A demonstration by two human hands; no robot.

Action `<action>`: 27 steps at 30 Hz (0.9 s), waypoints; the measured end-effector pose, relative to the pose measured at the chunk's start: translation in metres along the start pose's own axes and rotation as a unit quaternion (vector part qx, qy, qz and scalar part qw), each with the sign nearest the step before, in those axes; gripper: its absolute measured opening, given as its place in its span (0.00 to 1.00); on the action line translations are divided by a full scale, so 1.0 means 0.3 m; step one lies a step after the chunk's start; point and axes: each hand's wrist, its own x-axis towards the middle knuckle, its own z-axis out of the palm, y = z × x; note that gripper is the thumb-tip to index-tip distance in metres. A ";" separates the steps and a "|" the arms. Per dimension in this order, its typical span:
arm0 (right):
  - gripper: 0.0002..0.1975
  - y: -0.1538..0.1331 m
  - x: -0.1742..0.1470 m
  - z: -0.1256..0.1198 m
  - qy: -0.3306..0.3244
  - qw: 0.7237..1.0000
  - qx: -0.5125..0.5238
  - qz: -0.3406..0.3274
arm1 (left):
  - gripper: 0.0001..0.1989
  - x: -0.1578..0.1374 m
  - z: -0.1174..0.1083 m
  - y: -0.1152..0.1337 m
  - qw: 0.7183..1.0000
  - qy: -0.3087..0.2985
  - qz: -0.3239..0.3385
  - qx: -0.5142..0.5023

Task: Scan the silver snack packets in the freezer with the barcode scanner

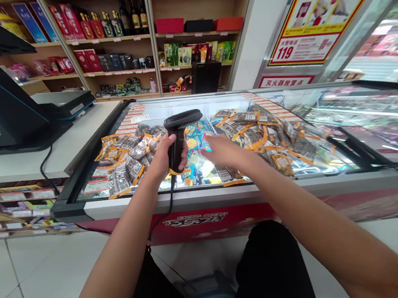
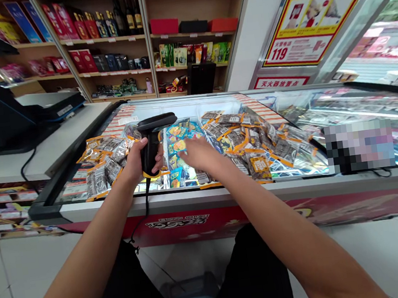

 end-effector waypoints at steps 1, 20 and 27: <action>0.16 0.028 -0.010 -0.036 0.004 0.997 -0.075 0.036 | 0.27 -0.001 0.000 0.001 1.000 -0.002 0.000 0.001; 0.39 0.105 -0.001 -0.023 0.137 0.974 0.134 0.120 | 0.28 -0.006 -0.003 0.001 0.998 -0.047 -0.024 0.035; 0.33 0.144 0.024 0.015 0.195 0.965 0.162 0.063 | 0.29 -0.007 0.000 -0.004 0.996 -0.047 -0.039 0.058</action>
